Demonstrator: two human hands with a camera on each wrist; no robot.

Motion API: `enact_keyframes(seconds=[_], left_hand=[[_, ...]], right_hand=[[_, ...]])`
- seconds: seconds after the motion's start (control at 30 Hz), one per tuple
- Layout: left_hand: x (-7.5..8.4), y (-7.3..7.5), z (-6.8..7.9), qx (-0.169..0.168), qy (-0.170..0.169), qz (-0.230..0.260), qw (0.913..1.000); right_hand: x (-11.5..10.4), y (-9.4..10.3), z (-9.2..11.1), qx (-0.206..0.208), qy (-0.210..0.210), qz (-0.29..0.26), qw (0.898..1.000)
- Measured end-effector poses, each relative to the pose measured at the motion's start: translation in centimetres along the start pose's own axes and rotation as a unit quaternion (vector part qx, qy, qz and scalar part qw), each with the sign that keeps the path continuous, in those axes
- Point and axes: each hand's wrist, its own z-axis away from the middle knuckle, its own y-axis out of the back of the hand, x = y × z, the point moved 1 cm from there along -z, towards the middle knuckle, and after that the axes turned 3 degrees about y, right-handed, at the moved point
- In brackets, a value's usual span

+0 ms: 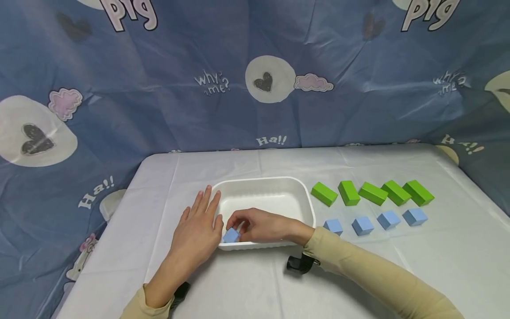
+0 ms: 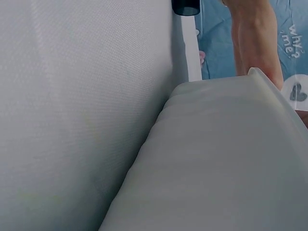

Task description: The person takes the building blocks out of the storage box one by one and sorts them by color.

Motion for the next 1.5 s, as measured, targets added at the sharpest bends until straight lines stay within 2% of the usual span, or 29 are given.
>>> enact_keyframes(seconds=[0.13,0.33,0.5,0.73,1.0,1.13,1.3,1.5], left_hand=[[-0.1,-0.1,0.0,-0.001,0.002,0.001,1.0],[-0.4,0.0,-0.2,0.003,0.0,-0.008,1.0],[-0.4,0.0,-0.2,0.004,0.002,-0.009,1.0],[-0.4,0.1,-0.3,0.005,0.004,-0.019,0.9998],[-0.3,0.3,-0.3,0.003,0.008,-0.016,0.9998],[-0.2,0.3,-0.3,0.0,0.008,-0.013,0.9999],[-0.1,0.2,-0.3,-0.001,0.006,-0.018,0.9998],[-0.2,0.2,-0.1,-0.002,0.008,-0.021,0.9998]], right_hand=[[-0.1,-0.1,0.0,0.027,-0.017,-0.004,0.999],[-0.2,0.0,-0.2,0.093,-0.042,0.013,0.995],[-0.2,0.3,-0.3,0.151,-0.039,0.026,0.987],[-0.6,0.6,-0.2,0.241,0.005,0.011,0.97],[-1.1,0.7,0.2,0.332,0.08,0.013,0.94],[-1.2,0.7,0.6,0.347,0.093,-0.002,0.933],[-1.4,0.6,1.0,0.332,0.096,-0.008,0.938],[-2.0,0.8,1.7,0.319,0.102,0.015,0.942]])
